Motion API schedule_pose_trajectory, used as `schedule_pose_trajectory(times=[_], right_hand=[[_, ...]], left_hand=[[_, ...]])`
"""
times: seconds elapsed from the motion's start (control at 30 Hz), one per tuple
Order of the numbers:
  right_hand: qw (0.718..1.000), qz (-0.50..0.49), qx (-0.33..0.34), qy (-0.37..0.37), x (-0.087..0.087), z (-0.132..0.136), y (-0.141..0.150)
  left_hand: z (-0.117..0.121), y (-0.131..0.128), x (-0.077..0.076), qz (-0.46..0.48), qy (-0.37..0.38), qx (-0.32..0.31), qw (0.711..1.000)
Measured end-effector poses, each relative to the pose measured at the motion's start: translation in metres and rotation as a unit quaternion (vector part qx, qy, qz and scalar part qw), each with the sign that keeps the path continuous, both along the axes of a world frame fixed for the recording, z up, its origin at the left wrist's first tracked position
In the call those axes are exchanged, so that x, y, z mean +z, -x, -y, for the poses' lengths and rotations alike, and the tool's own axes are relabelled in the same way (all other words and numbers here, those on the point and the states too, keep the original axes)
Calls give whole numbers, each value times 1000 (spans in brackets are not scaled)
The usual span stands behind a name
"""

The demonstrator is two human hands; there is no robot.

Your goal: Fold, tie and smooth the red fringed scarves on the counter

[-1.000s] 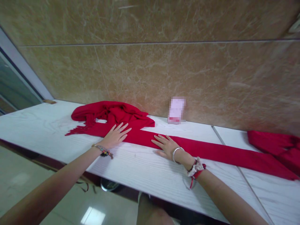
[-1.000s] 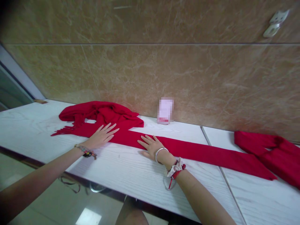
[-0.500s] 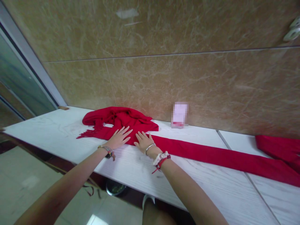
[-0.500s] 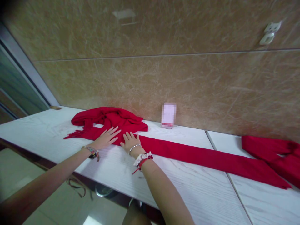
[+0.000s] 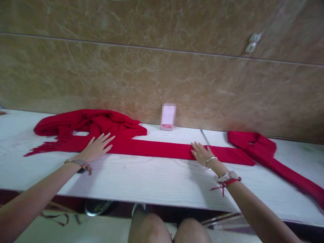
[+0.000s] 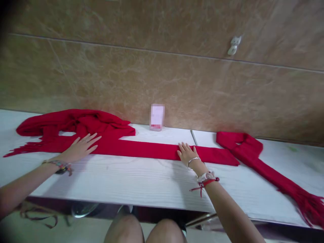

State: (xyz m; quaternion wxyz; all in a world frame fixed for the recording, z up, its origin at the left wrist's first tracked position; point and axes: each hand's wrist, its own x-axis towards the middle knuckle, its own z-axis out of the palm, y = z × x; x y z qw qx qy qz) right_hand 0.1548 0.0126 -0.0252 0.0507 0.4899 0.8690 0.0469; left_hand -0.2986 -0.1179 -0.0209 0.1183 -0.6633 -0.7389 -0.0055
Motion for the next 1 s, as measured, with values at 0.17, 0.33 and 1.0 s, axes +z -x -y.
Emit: schedule_pose_trajectory(times=[0.17,0.33,1.0], right_hand=[[999,-44,-30,-1,13,12,5],[991,-109,67,30,11,24,45],[994,-16,-102,-40,2,-15,-146]], left_hand=[[-42,-90,7,57,-4,-58,997],[-84,-195,-1,80,51,-165,982],[-95,-201,-11,55,61,-190,978]])
